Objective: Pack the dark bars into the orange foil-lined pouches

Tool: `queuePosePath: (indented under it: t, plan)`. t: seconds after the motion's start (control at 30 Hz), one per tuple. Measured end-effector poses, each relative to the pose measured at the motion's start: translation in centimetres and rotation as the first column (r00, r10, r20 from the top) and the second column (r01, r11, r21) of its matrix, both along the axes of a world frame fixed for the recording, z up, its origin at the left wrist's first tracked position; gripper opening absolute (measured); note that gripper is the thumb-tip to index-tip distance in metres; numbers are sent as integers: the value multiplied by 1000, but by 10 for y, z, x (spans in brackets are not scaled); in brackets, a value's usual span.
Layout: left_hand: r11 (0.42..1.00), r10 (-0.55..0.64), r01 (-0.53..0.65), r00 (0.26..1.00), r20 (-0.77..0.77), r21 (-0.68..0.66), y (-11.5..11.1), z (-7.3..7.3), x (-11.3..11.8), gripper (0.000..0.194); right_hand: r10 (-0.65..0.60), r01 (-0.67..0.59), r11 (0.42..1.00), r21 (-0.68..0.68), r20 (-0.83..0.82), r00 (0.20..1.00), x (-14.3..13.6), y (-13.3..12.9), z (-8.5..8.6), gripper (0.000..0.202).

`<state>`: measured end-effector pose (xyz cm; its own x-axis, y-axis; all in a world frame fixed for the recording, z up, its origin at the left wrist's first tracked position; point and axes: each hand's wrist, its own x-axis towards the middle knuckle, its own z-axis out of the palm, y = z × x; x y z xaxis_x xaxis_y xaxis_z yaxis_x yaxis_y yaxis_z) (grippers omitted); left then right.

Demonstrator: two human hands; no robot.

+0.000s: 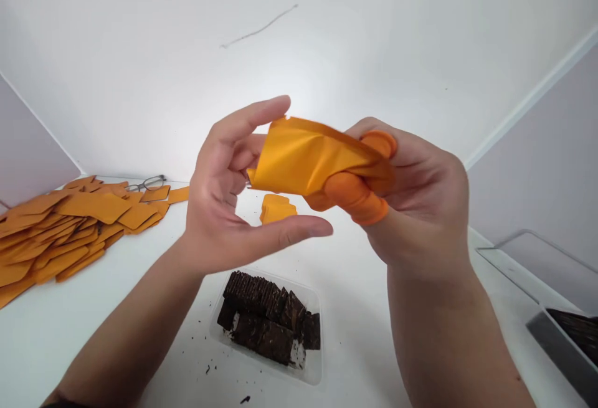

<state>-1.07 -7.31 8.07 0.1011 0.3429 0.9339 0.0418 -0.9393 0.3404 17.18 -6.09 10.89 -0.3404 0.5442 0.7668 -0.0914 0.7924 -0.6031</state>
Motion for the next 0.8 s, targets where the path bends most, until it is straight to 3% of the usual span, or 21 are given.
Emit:
queuePosePath:
  t: [0.1,0.2,0.3,0.4,0.47,0.53,0.6,0.67,0.8]
  plan:
    - [991,0,17,991,135,-130,-15,2,22,70,203,-228,962,-149,-165,965,-8,-2,-5,26]
    - [976,109,-81,986,129,-201,-22,1,41,56,308,-356,899,-254,-210,928,-18,3,-14,35]
    - [971,228,-223,972,49,-91,-19,0,45,30,348,-380,878,-290,-157,924,-22,13,-20,40]
    - [947,319,-320,948,15,41,-11,0,32,33,340,-344,892,-291,-68,938,-15,24,-18,29]
    - [900,416,-411,909,-2,145,-6,1,19,38,280,-276,918,-285,-29,960,-6,27,-13,19]
    - [831,524,-506,852,-19,230,-3,2,6,36,137,-130,970,-206,23,990,5,24,-6,28]
    - [782,596,-564,802,-51,265,-1,2,-2,24,-15,20,999,-44,113,993,12,16,0,41]
    - [768,622,-579,775,-108,274,1,1,-6,13,-101,75,988,137,197,975,14,9,2,40]
    - [761,641,-585,744,-186,281,4,0,-4,20,-182,118,936,330,168,969,5,3,-2,17]
